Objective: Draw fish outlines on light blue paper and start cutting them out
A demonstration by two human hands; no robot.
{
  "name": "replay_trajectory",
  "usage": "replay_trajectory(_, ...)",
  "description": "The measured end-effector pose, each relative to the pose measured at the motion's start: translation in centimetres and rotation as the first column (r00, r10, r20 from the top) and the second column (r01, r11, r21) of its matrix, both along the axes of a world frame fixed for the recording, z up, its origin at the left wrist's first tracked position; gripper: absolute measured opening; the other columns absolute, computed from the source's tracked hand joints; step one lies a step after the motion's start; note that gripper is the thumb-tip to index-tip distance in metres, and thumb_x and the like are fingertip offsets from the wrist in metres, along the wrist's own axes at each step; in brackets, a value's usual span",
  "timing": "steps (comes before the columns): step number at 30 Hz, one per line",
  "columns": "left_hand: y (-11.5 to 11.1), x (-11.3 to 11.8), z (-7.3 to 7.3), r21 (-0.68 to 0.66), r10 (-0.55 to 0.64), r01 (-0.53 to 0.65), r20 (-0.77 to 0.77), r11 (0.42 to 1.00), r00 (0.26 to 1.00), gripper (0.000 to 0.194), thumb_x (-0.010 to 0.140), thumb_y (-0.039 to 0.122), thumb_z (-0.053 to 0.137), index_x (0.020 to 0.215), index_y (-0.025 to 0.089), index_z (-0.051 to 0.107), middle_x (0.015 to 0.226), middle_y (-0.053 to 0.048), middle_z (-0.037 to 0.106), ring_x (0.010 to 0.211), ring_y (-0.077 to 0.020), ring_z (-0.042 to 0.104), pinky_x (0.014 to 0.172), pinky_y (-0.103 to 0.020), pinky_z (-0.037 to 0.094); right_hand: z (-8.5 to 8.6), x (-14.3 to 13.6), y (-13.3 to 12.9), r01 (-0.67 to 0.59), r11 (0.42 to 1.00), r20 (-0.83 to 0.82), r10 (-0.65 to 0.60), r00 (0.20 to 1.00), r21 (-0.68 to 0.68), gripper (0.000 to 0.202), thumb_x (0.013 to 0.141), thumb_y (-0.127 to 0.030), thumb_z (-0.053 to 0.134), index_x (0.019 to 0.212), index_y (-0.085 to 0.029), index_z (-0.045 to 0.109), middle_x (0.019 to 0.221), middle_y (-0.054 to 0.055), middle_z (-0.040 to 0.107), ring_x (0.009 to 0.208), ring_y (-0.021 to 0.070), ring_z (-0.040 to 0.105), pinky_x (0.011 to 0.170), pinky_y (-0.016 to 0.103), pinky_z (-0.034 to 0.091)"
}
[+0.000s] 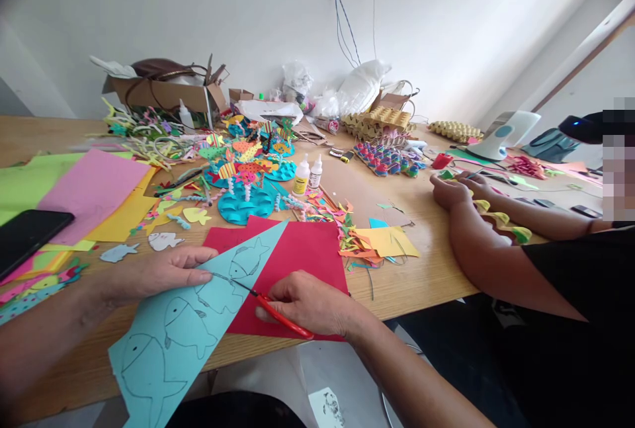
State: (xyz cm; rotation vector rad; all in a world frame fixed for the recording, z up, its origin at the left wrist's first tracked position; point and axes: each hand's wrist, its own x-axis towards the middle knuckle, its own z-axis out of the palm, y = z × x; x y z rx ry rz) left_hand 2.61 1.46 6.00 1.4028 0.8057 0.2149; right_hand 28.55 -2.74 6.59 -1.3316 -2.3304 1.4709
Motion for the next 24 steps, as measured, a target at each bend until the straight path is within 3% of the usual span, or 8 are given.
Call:
replay_trajectory(15, -0.27, -0.15, -0.94, -0.121, 0.048, -0.041, 0.058, 0.992, 0.997, 0.03, 0.077, 0.038, 0.066, 0.099, 0.019, 0.06, 0.092, -0.003, 0.067, 0.079, -0.0179, 0.064, 0.066, -0.025, 0.05, -0.24, 0.05, -0.08, 0.003, 0.998, 0.02, -0.005, 1.0, 0.063, 0.045, 0.086, -0.045, 0.047, 0.054, -0.018, 0.031, 0.055, -0.006, 0.023, 0.049, 0.0056, 0.022, 0.044, 0.021, 0.018)
replay_trajectory(24, -0.54, -0.31, -0.78, -0.182, 0.072, -0.052, 0.101, 0.982, 0.992, 0.033, 0.077, 0.038, 0.066, 0.103, 0.018, 0.06, 0.095, -0.006, 0.068, 0.081, -0.0182, 0.065, 0.07, -0.026, 0.051, -0.16, -0.15, -0.18, 0.024, 0.998, -0.022, -0.026, 0.999, -0.06, 0.039, 0.084, -0.042, 0.05, 0.057, -0.016, 0.041, 0.053, -0.006, 0.032, 0.05, 0.0059, 0.029, 0.045, 0.019, 0.023)
